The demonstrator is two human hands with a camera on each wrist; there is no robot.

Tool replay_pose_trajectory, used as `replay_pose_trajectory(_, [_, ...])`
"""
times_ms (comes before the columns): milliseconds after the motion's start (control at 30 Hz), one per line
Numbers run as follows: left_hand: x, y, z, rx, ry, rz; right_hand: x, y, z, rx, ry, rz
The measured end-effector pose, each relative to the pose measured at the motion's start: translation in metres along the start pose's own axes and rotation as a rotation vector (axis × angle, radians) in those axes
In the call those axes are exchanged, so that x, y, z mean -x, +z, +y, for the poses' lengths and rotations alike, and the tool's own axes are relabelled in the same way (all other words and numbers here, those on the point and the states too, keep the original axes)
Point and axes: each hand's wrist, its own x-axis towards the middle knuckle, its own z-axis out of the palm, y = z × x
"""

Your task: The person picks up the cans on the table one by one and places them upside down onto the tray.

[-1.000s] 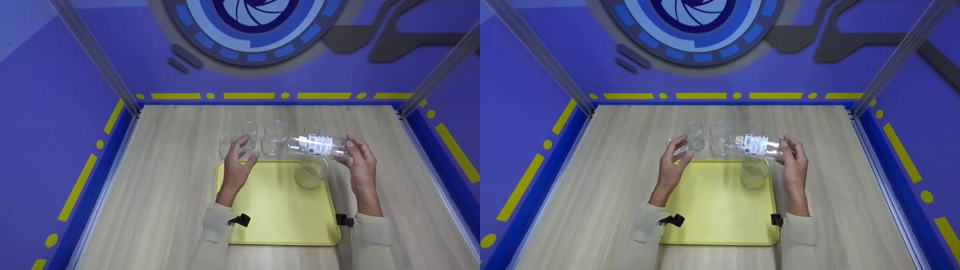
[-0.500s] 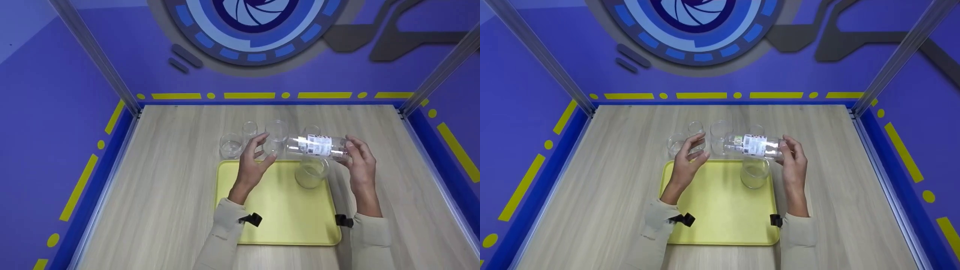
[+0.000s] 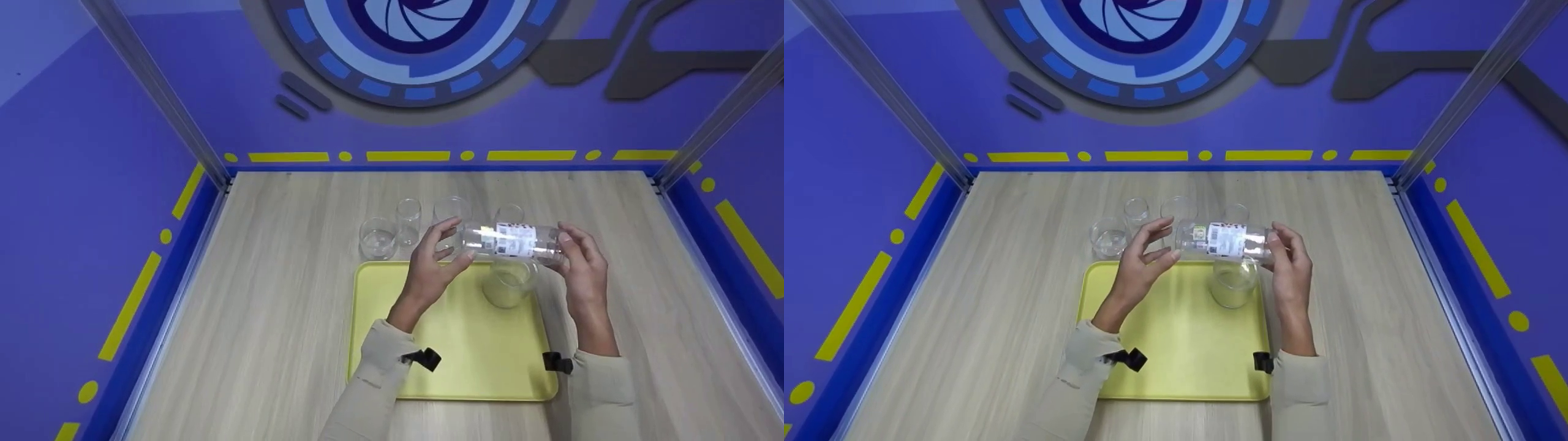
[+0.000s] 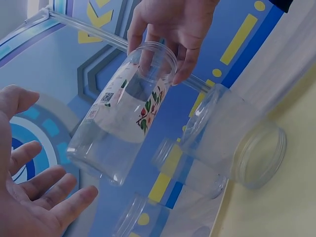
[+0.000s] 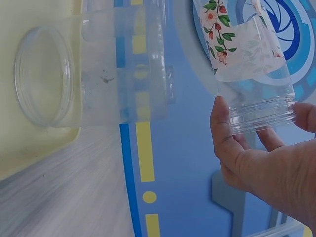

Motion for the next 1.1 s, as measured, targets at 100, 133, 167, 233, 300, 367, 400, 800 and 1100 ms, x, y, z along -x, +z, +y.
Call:
replay_pose_trajectory(100, [-0.0013,0.0034,0.0007,0.002,-0.011,-0.022,0.0004,0.0010,0.0004,-0.017,-0.002,-0.008])
replay_pose_trajectory(133, [-0.0016,0.0041,0.0010,0.001,-0.013,-0.026,0.0006,0.0016,0.0005,-0.018,-0.004,-0.007])
replay_pose_trajectory(167, [-0.0021,0.0048,0.0011,0.000,-0.016,-0.028,0.0006,0.0020,0.0006,-0.021,-0.005,-0.006])
replay_pose_trajectory(233, [-0.0027,0.0057,0.0011,0.000,-0.017,-0.030,0.0011,0.0026,0.0004,-0.020,-0.010,-0.005])
replay_pose_trajectory(300, [-0.0032,0.0061,0.0005,-0.006,-0.016,-0.026,0.0014,0.0029,0.0006,-0.013,-0.015,-0.005])
replay_pose_trajectory(367, [-0.0034,0.0063,0.0001,-0.012,-0.017,-0.021,0.0017,0.0032,0.0006,-0.013,-0.016,-0.009])
replay_pose_trajectory(400, [-0.0034,0.0063,-0.0001,-0.013,-0.018,-0.019,0.0019,0.0034,0.0006,-0.013,-0.016,-0.011])
replay_pose_trajectory(800, [-0.0062,0.0066,-0.0031,-0.003,-0.090,0.020,0.0033,0.0058,0.0004,0.007,-0.012,-0.038])
replay_pose_trajectory(1100, [-0.0061,0.0054,-0.0035,-0.041,-0.129,0.040,0.0048,0.0077,-0.0017,-0.015,-0.015,-0.071])
